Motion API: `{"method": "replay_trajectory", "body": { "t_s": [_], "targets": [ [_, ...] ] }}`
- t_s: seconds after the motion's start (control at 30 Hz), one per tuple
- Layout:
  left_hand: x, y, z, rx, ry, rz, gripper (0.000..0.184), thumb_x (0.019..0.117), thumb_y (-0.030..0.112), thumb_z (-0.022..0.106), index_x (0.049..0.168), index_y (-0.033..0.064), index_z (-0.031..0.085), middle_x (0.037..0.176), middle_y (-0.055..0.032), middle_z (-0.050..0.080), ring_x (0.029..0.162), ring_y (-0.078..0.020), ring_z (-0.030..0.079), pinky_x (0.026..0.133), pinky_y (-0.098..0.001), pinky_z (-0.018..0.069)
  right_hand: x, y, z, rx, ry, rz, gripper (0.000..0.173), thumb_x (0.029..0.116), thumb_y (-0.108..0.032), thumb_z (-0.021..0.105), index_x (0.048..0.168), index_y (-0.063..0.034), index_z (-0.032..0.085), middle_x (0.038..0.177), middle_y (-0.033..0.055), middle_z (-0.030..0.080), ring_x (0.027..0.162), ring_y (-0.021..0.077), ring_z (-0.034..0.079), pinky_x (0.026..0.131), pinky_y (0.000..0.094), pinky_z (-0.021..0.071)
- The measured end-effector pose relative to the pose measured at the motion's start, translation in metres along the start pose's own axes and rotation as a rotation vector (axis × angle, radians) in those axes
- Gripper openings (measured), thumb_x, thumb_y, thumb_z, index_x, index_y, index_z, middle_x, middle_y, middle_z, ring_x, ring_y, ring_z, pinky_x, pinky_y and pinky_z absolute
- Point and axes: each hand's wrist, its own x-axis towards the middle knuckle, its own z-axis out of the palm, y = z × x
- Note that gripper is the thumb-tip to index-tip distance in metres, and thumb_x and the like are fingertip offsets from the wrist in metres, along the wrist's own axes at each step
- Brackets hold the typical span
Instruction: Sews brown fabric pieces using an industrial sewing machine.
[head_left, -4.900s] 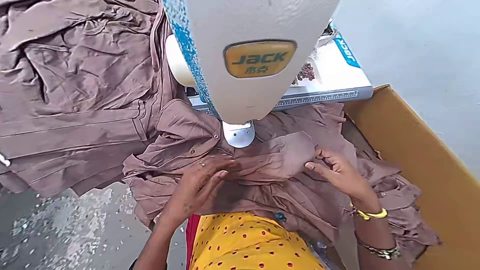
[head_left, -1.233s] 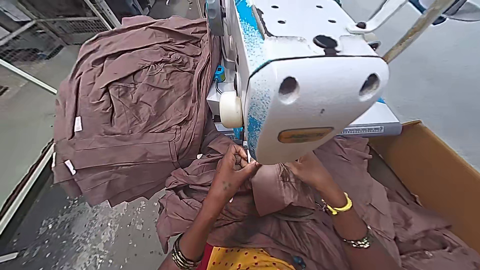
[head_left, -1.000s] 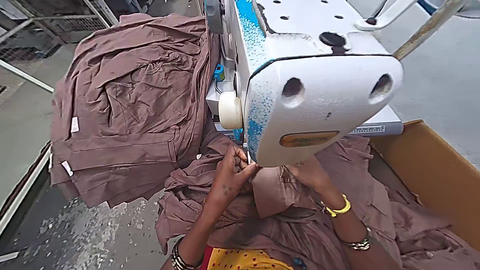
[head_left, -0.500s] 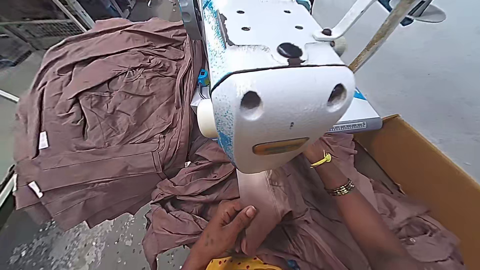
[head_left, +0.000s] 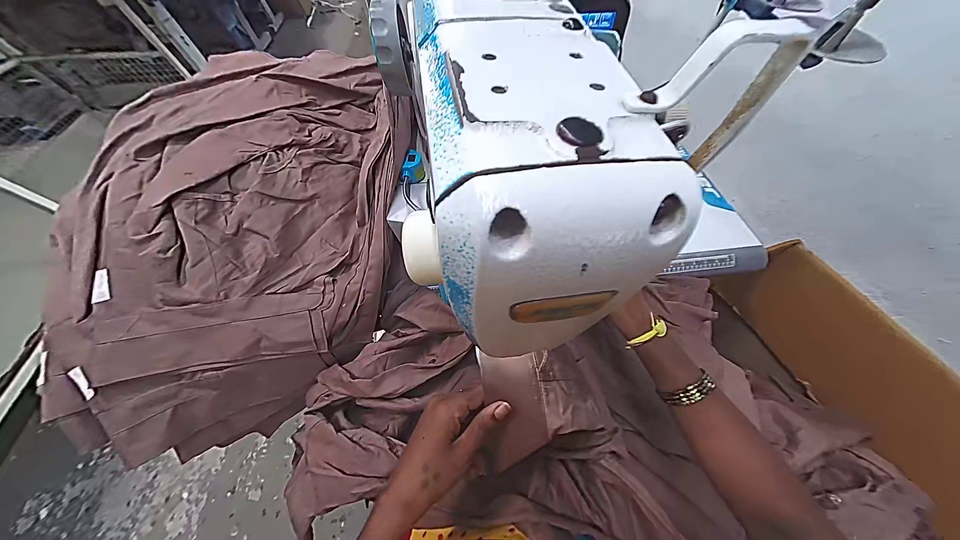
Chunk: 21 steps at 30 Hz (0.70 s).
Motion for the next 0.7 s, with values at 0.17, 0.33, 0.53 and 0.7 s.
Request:
{"method": "replay_trajectory", "body": {
  "t_s": [0.17,0.33,0.53,0.7],
  "targets": [
    [0.003,0.006,0.003,-0.131,0.058,-0.081,0.031,0.1030,0.037,0.057,0.097,0.0117,0.074,0.071,0.0096,0.067,0.056,0.0020,0.061,0.051,-0.0176,0.0528,0.000,0.005,0.005,-0.028,0.023,-0.051,0.013,0.0943,-0.007,0.066,0.096,0.0044,0.072,0.095,0.0250,0.066,0.090,0.0451,0.066,0.072,0.0559,0.0528],
    [0.011,0.019,0.005,-0.122,0.187,-0.153,0.030,0.1015,0.034,0.059,0.085,0.0117,0.071,0.063,0.0081,0.062,0.050,0.0001,0.057,0.047,-0.0190,0.0498,-0.001,0.012,-0.001,0.286,0.095,0.014,0.014,0.0944,-0.009,0.067,0.096,0.0030,0.074,0.100,0.0225,0.069,0.098,0.0415,0.065,0.085,0.0566,0.0508],
    [-0.032,0.008,0.009,0.184,0.060,0.263,0.036,0.1034,0.028,0.060,0.081,0.0017,0.069,0.065,-0.0074,0.068,0.058,-0.0076,0.064,0.060,-0.0221,0.0515,-0.029,-0.064,-0.025,0.170,0.304,-0.395,0.022,0.0999,-0.024,0.060,0.086,-0.0082,0.067,0.080,0.0091,0.070,0.079,0.0202,0.070,0.072,0.0324,0.0574],
    [-0.030,-0.007,0.003,0.099,0.109,0.204,0.039,0.1048,0.032,0.057,0.079,0.0042,0.067,0.064,-0.0009,0.067,0.057,-0.0010,0.064,0.057,-0.0167,0.0529,-0.025,-0.098,-0.034,0.184,0.114,-0.459,0.020,0.0969,-0.018,0.063,0.088,-0.0049,0.076,0.088,0.0145,0.077,0.086,0.0293,0.076,0.074,0.0433,0.0604]
  ]
}}
